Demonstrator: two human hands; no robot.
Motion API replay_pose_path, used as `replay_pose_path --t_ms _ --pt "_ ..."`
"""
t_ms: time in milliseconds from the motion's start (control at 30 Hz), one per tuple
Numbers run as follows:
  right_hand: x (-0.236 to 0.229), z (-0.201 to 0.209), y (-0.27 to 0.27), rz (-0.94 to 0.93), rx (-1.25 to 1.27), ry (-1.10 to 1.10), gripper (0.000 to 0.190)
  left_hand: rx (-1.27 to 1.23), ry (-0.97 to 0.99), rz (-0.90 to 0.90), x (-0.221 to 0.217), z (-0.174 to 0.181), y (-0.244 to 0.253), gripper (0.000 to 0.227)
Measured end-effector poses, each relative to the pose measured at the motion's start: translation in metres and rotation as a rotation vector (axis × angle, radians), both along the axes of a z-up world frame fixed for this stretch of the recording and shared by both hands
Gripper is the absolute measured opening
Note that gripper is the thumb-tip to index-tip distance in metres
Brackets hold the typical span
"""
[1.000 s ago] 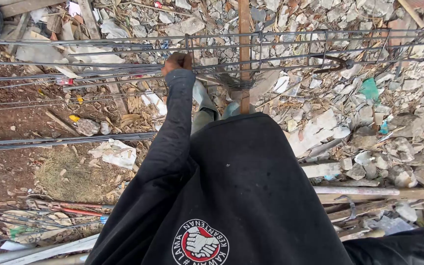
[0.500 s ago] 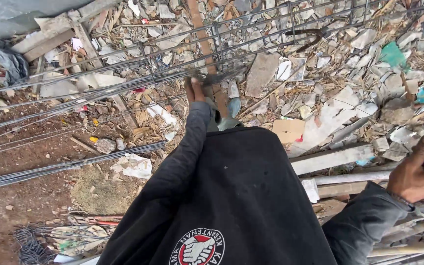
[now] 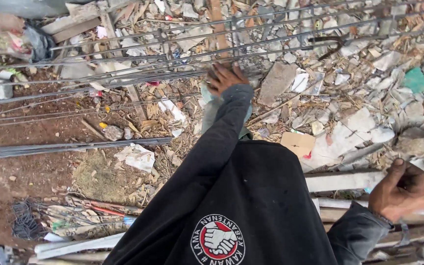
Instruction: The person constructs a rebar cage by wrapping binding wire around the intersecting steel bars and twisting and tightening the wire with pliers.
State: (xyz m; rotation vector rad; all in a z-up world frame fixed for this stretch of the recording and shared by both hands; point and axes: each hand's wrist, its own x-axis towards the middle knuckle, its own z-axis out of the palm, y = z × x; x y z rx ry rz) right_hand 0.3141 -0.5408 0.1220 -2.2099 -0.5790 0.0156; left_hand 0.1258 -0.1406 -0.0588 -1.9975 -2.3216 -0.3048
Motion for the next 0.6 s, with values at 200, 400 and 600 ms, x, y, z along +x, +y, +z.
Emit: replay_pose_path --t_ms 200,400,600 --pt "0.006 -0.021 0.014 0.135 -0.027 0.056 0.018 -0.188 0.013 -0.037 0.014 0.009 0.015 0.100" --pt "0.013 -0.036 0.035 0.259 -0.054 0.105 0.019 -0.075 -0.424 -0.115 -0.063 0.051 0.042 0.050" --pt "-0.017 0.001 0.067 0.246 -0.123 0.072 0.021 0.239 -0.655 -0.149 -0.148 0.097 0.127 0.031"
